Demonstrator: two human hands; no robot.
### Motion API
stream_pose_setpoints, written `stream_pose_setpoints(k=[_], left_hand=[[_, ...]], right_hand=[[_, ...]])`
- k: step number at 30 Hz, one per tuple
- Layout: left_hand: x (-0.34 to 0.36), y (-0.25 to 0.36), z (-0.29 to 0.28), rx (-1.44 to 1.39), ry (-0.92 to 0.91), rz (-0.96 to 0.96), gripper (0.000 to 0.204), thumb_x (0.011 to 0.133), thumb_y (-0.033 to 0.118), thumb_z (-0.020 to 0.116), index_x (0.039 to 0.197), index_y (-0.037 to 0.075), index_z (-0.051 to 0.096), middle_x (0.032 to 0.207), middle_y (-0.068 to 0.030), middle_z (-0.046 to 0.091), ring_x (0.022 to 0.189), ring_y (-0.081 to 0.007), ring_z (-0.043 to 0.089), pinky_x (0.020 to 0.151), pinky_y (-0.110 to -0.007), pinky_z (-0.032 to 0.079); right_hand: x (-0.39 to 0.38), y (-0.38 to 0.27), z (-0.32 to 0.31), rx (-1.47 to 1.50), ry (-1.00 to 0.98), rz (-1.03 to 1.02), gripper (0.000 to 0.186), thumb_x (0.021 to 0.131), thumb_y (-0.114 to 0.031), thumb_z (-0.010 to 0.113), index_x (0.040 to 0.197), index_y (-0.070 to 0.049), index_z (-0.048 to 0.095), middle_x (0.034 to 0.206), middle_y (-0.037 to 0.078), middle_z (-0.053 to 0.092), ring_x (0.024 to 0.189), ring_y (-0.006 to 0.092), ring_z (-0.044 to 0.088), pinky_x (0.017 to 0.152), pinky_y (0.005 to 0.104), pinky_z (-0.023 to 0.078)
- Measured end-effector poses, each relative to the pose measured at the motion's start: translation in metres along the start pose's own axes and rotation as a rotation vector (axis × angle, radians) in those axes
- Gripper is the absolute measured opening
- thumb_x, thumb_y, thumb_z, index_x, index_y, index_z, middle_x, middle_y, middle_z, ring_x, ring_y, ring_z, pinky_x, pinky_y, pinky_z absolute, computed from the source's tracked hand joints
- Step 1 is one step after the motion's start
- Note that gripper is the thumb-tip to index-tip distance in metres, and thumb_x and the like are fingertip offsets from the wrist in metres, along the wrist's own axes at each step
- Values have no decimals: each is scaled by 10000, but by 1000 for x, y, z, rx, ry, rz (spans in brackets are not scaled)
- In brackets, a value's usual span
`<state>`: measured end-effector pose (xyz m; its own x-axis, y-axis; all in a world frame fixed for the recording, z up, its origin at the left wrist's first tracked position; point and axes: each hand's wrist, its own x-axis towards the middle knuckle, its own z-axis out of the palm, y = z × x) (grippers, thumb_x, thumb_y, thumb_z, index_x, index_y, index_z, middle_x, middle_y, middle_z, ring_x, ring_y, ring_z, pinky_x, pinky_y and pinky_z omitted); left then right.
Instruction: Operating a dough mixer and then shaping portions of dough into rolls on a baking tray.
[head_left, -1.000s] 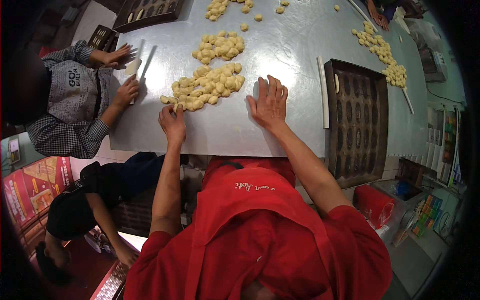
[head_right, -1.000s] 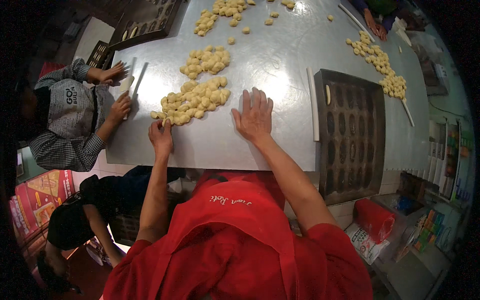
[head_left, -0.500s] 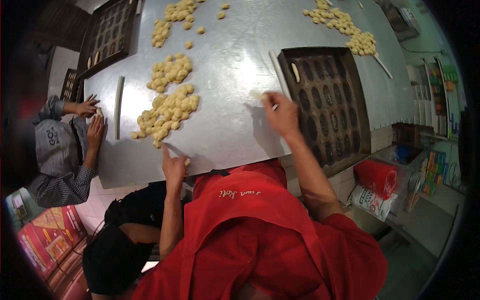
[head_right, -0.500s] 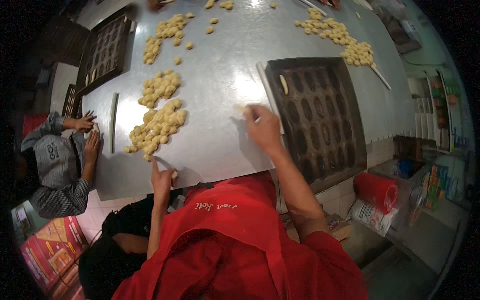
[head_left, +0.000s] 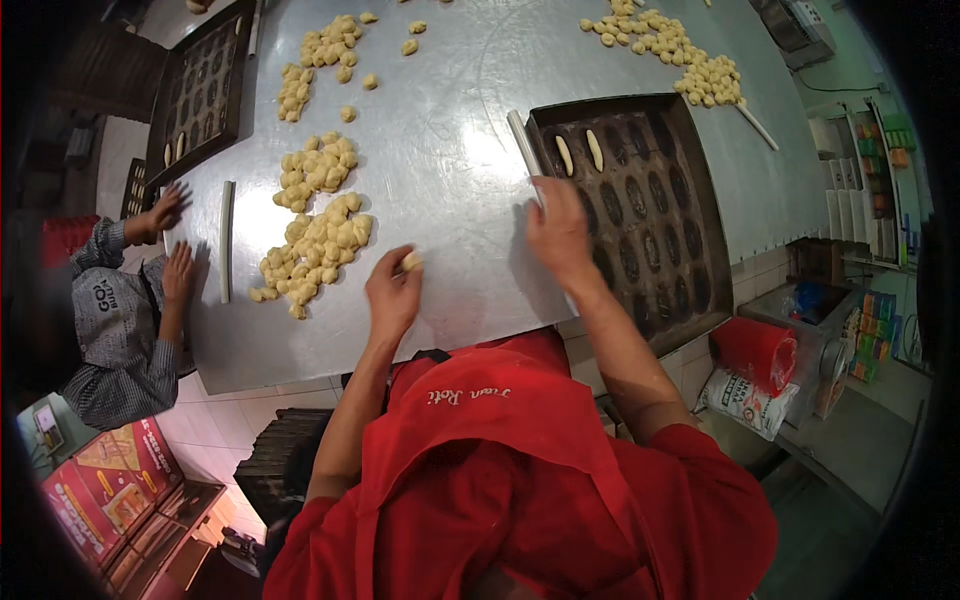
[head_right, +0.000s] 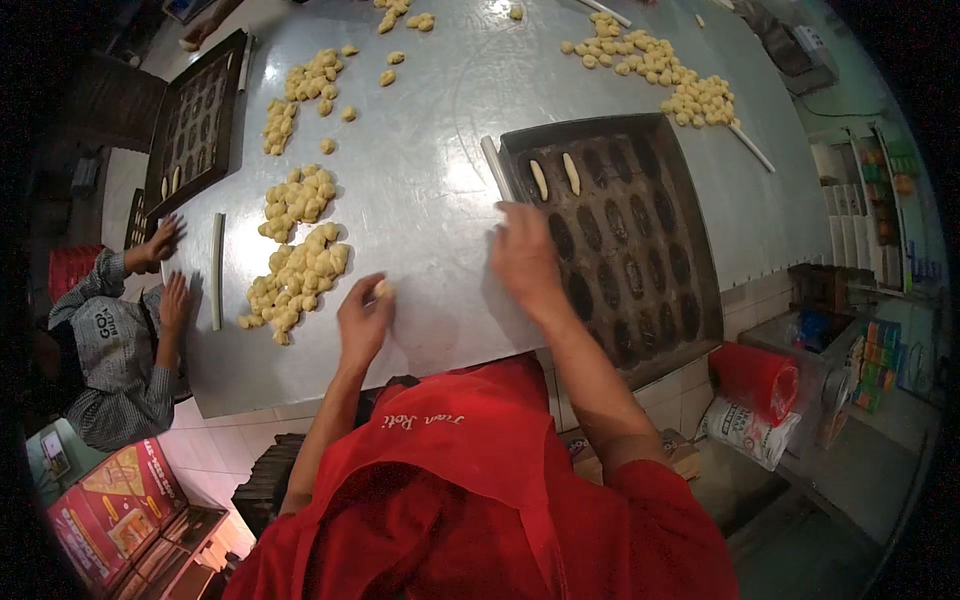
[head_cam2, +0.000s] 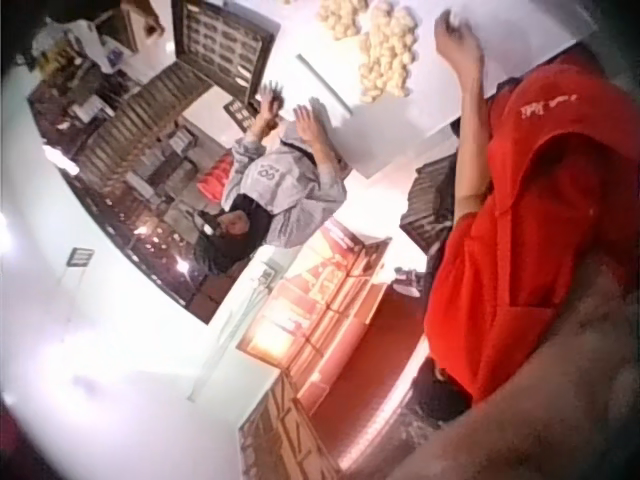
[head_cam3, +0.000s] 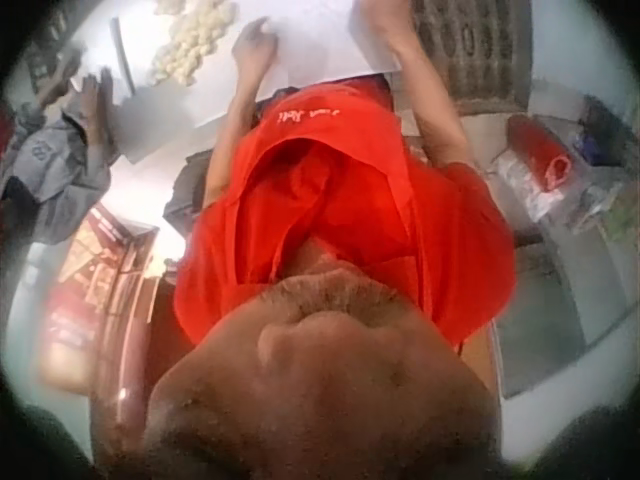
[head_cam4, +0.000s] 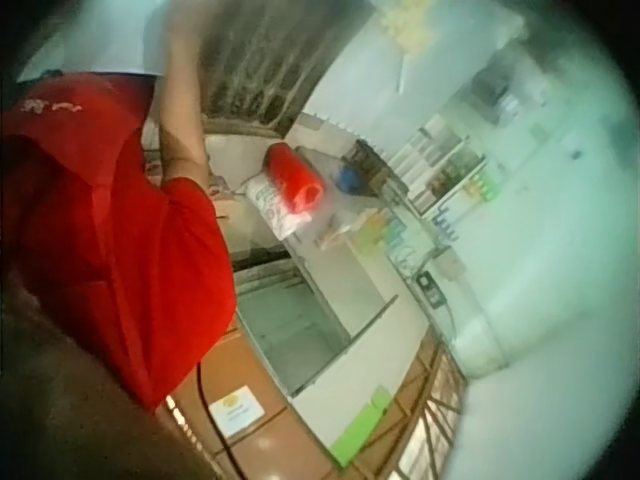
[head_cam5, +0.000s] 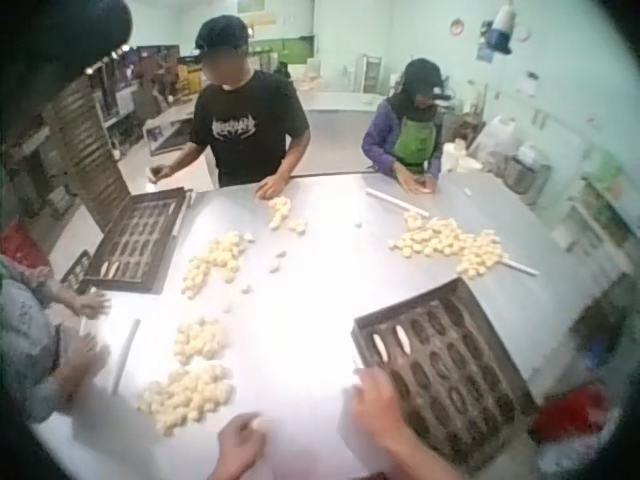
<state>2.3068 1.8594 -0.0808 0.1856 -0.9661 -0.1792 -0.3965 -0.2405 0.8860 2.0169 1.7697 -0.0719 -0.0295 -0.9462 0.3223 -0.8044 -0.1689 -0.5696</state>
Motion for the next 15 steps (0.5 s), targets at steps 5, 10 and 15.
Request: stream_pose_setpoints(k=[5, 10, 15], left_hand=[[17, 17, 34, 311, -165, 206, 358, 949, 140, 744, 1285, 24, 702, 1290, -178, 703, 1098, -304, 708, 894, -398, 585], [-17, 13, 10, 727, -169, 610, 559, 985, 302, 682, 1490, 78, 595, 1678, -194, 396, 1531, -464, 340, 1244, -576, 279], [35, 10, 8, 707, -70, 541, 727, 1026, 337, 607, 1662, 98, 348, 1749, -218, 230, 1614, -440, 192, 1299, -561, 172]], right_hand=[[1, -19, 43, -155, -12, 88, 501, 909, -39, 728, 1351, 66, 516, 1255, 317, 558, 1126, 477, 574, 985, 516, 484], [-59, -20, 44, 29, -167, -14, 451, 905, -22, 721, 1339, 35, 609, 1184, 233, 643, 1083, 416, 616, 941, 518, 501], [-50, -41, 57, 274, -245, -522, 444, 853, -48, 755, 1285, -11, 655, 1240, 180, 658, 1098, 374, 627, 922, 496, 522]])
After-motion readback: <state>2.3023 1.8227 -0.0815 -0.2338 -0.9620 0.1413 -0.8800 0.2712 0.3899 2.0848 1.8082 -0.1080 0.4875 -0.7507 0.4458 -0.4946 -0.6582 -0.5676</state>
